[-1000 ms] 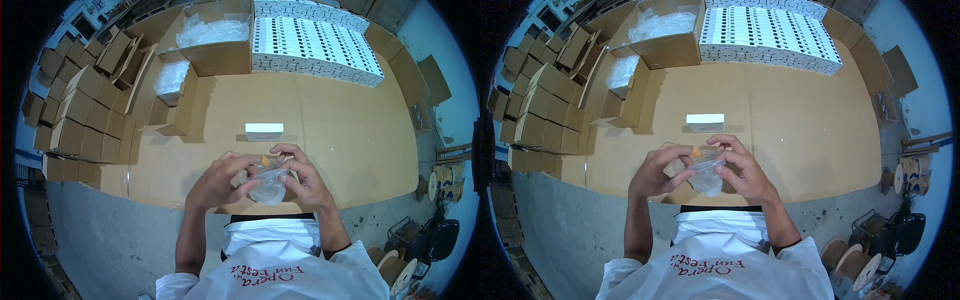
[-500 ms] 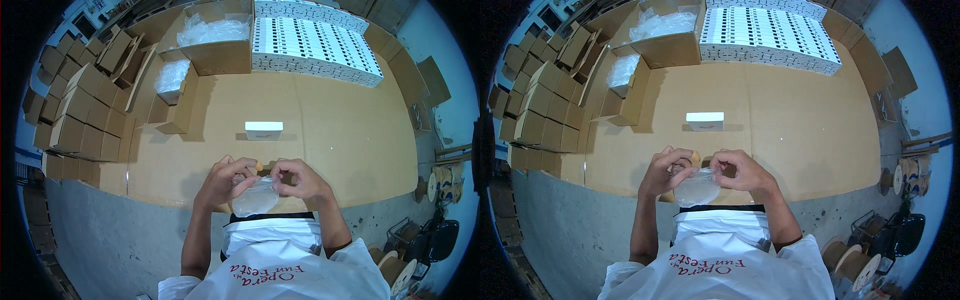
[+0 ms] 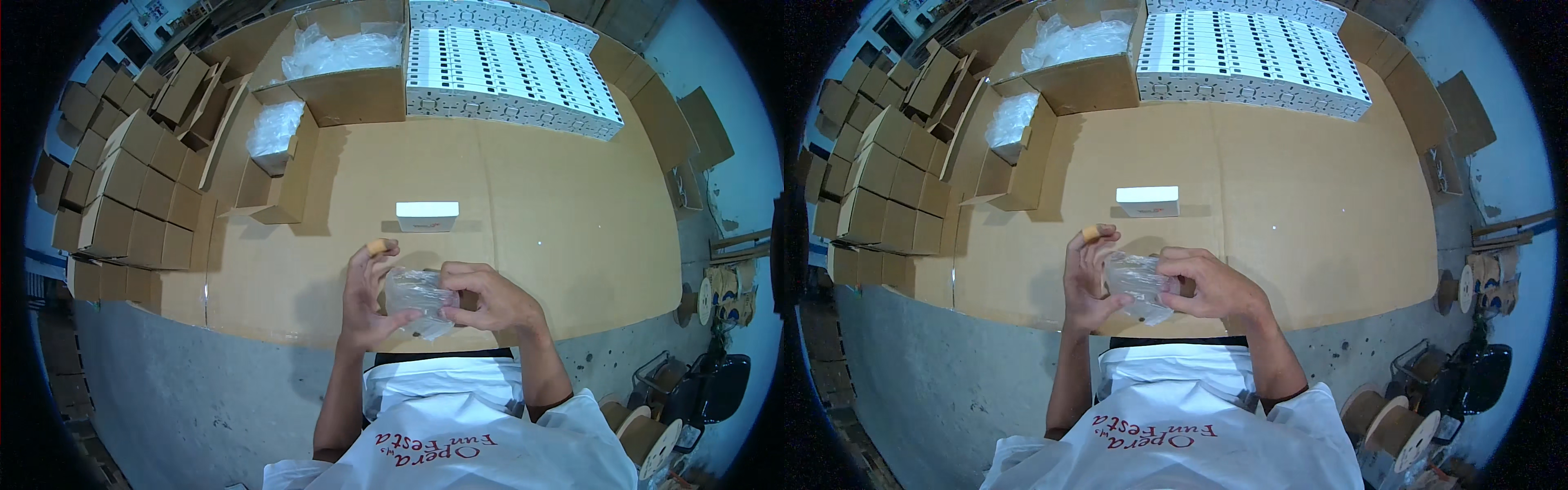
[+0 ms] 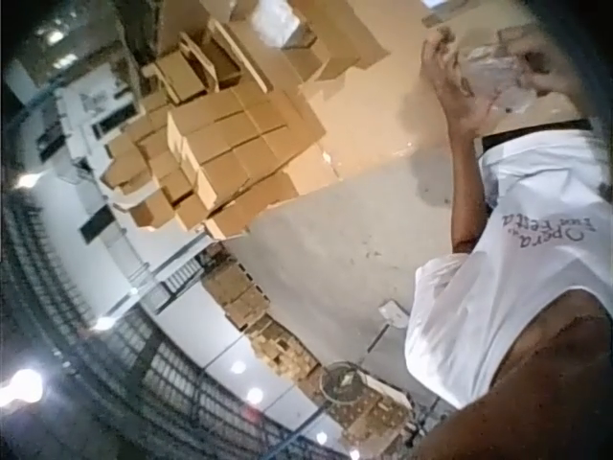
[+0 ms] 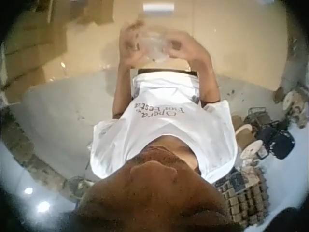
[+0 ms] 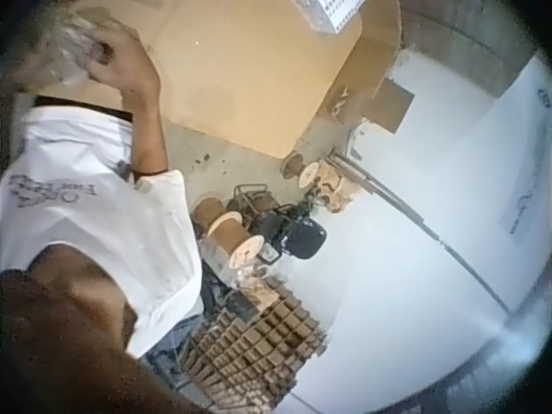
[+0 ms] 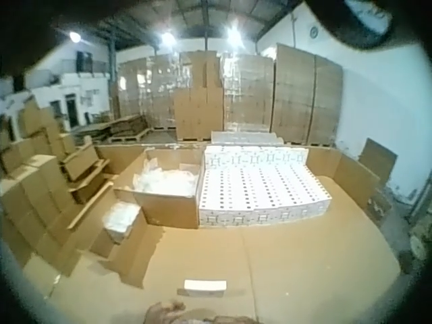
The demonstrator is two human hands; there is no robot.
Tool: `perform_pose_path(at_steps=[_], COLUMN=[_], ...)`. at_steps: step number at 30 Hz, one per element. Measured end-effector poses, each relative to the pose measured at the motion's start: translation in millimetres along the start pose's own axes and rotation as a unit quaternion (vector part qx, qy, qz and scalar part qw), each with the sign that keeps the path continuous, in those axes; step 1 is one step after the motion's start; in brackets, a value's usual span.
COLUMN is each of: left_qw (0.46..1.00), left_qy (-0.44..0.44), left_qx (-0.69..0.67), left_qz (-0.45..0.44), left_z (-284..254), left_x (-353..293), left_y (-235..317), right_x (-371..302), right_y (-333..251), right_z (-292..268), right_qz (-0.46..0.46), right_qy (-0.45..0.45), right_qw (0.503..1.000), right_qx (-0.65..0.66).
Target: The recorder is taking small white boxes, placing a plastic bag around them, and putting them into a larger shipping carton.
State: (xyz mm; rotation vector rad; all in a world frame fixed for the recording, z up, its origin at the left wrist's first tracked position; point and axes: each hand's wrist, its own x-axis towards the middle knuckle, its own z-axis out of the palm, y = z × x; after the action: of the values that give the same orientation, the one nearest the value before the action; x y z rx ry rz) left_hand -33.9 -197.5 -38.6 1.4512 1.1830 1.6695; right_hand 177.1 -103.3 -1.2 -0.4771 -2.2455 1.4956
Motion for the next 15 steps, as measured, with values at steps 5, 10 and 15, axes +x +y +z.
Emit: perform_pose_path(at_steps=[5,10,15], left_qw=[0.951,0.955,0.955], left_qy=[-0.072,-0.128,-0.112], left_qx=[-0.159,-0.044,-0.042], left_qz=[-0.256,-0.263,-0.272], left_z=[-7.3,-19.6,-23.2], left_x=[-15.9,-17.0,-22.5], left_y=[-5.4,-7.1,-7.6], right_x=[7.0,14.5,33.7], right_y=[-5.8,-13.6,-11.8], right_z=[-9.3,-8.9,-2.6], right_qz=[-0.041,-0.023,-0.035], right_qy=[-0.021,-0.013,0.226], right_qw=[0.999,0.999,0.97], right_qx=[-0.013,-0.04,-0.081])
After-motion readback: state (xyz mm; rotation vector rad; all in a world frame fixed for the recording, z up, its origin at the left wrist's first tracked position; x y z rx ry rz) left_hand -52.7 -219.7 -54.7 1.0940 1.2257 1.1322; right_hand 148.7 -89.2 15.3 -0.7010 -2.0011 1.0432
